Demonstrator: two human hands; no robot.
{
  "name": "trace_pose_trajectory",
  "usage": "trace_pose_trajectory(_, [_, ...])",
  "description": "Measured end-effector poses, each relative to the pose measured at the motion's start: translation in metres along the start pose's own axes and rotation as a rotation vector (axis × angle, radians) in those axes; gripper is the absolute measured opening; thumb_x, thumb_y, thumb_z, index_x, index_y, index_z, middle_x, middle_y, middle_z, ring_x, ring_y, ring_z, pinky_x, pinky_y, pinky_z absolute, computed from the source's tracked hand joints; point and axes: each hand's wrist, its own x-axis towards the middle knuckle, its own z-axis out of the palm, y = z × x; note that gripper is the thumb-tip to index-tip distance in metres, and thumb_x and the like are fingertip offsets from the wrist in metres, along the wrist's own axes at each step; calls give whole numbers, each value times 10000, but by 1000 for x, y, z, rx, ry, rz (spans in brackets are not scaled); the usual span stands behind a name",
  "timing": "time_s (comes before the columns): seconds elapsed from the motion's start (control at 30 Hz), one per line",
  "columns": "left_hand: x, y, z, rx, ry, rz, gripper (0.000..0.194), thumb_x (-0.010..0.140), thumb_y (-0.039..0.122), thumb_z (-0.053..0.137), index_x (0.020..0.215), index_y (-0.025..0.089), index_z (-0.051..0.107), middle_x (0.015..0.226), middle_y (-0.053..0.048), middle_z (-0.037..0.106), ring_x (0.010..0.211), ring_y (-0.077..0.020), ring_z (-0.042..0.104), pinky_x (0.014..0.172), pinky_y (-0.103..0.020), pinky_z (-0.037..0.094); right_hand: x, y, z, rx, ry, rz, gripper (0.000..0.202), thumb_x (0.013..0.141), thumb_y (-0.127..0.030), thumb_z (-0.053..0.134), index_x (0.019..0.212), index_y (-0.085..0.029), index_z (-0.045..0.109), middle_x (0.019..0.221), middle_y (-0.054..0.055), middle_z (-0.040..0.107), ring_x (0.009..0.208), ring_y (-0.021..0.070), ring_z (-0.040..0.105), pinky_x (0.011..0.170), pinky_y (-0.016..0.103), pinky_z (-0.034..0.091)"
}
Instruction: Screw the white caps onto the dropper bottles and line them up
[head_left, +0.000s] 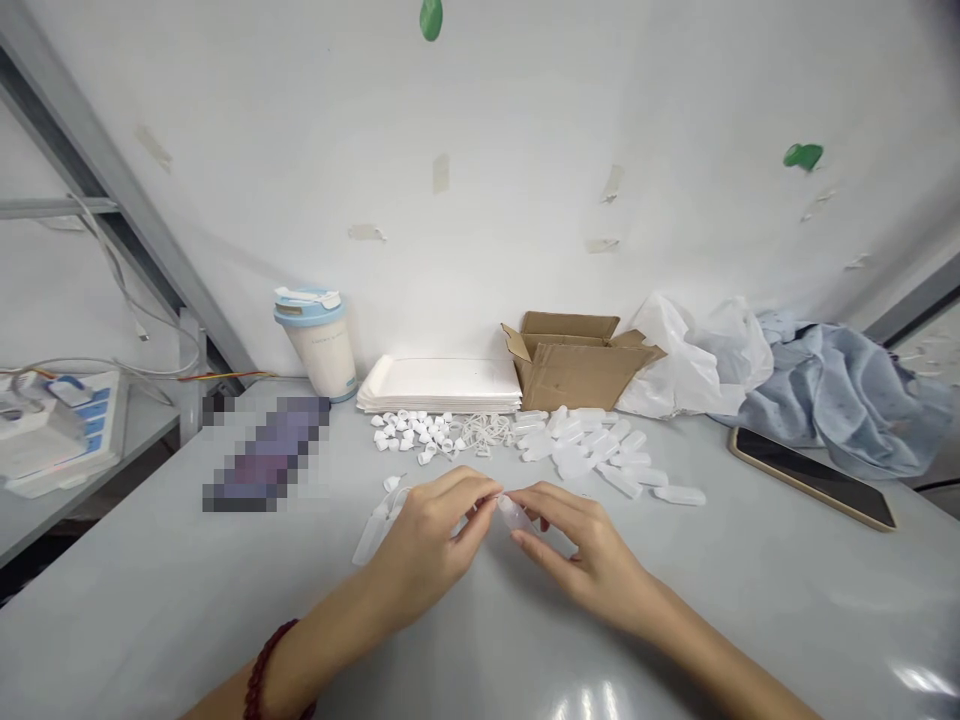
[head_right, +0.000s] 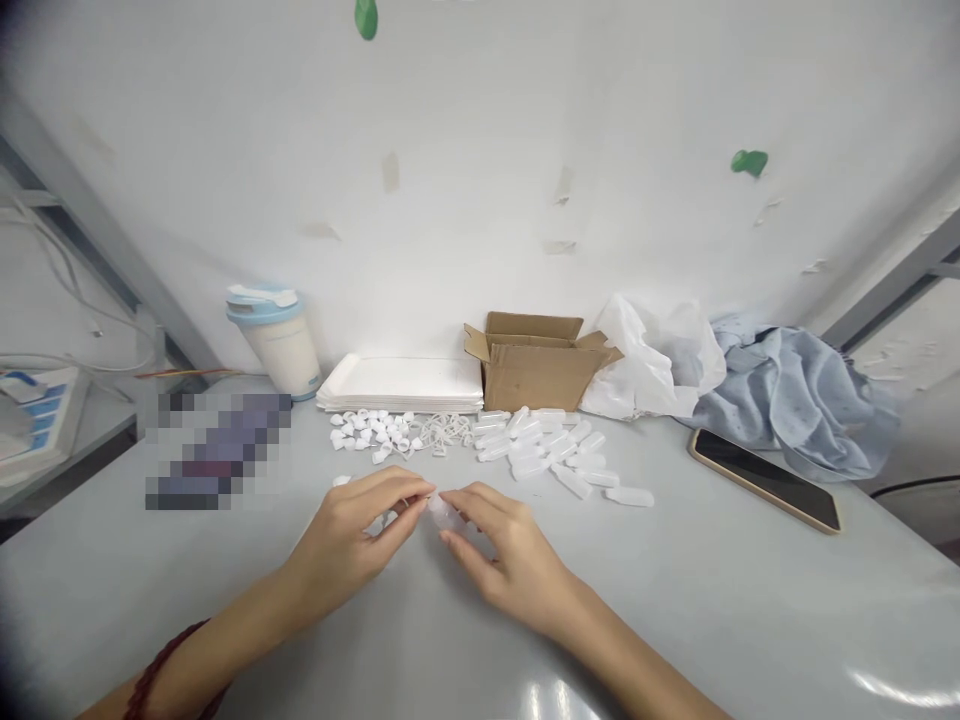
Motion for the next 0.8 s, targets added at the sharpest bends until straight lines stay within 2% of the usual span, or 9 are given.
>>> trace_pose_trajectory(0.23, [0,8,-1,-44,2,26,241,890,100,467,1004,208,649,918,-59,687,821,-169,654,728,-270,539,2,0,-2,-11,12,-25,264,891,-185,524,1139,-206,610,908,72,648,795,175,606,696,304,510])
trace_pose_trajectory(0.4, [-3,7,1,6,60,104,271,870,62,497,1066,189,633,1040,-68,686,950,-164,661,851,-254,542,-1,3,3,-48,95,-27,353,891,-187,533,1243,-206,538,906,63,654,796,174,608,706,313,528])
trace_pose_trajectory(0.57, [-4,6,3,29,93,137,289,873,63,493,1092,187,635,1096,-83,684,983,-173,665,868,-272,552,-3,6,5,-72,162,-53,362,899,-178,517,1260,-203,508,865,51,649,765,164,608,680,299,538])
trace_pose_trajectory(0.7, [-4,9,4,9,126,120,224,866,81,515,983,186,673,1088,-86,690,963,-185,676,853,-276,560,-3,6,5,-75,214,-38,302,893,-193,534,1195,-200,534,911,66,671,755,162,614,681,301,544])
trace_pose_trajectory(0.8, [-3,11,5,-23,151,50,157,853,113,555,901,186,685,992,-74,713,889,-183,688,802,-266,566,-3,5,5,-91,261,-49,282,889,-201,546,1171,-200,536,917,70,678,726,158,614,658,292,547])
